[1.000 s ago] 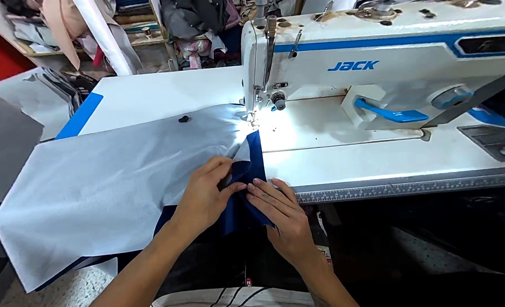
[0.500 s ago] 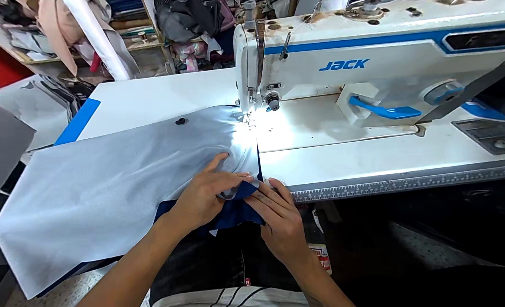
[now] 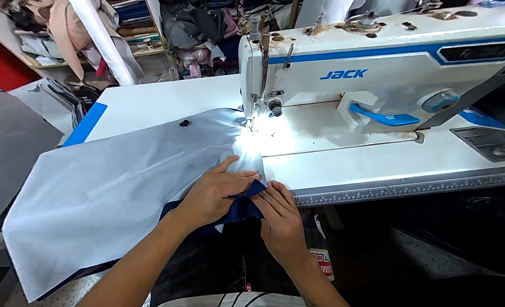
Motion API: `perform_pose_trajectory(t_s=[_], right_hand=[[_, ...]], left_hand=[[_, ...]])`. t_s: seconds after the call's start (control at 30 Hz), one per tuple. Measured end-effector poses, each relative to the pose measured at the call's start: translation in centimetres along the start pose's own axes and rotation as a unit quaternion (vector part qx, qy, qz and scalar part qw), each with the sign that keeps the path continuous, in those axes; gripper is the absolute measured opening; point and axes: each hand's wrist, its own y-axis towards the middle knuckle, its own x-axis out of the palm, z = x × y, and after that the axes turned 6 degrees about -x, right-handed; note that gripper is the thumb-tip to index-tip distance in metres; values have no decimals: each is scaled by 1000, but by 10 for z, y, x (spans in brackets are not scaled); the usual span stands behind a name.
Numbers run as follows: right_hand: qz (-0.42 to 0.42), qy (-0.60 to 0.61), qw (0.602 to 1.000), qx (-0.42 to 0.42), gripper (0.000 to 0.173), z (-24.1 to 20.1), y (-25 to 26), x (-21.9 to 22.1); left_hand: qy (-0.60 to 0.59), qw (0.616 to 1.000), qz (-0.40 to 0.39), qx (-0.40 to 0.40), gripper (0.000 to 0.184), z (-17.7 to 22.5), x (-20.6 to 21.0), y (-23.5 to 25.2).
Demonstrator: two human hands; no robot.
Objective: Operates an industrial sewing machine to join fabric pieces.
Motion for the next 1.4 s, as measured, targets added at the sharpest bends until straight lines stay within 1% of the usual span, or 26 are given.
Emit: perform_pose_trajectory(t_s=[0.2,0.4,0.67,0.77,0.87,1.07,1.2,1.4], right_hand=[[0,3,1000,-6,32,3,3,-3],[19,25,999,-11,32,12,7,-11],[16,13,1000,-8,30,11,6,-8],[5,-2,1000,0,30,9,11,-9],[-15,-28,999,14,33,6,19,-9],[-56,-77,995,28,34,4,30,-9],[-59,-102,992,32,32,2,32,-7],[-53,-105,992,36,30,2,36,-5]], left_hand=[[33,999,-17,-7,28,-7,-4,-2],[28,999,22,-5,25,-13,-7,-3],[49,999,-6,11,26,-14,-6,3],[50,999,-16,2,25,-18,-7,6],[24,1000,-13,-8,19,-23,-9,11],[-9,1000,-12,-20,17,-28,-10,18],[-3,1000,-14,-8,17,-32,-8,22],[-1,1000,-28,-1,20,-40,-10,27]])
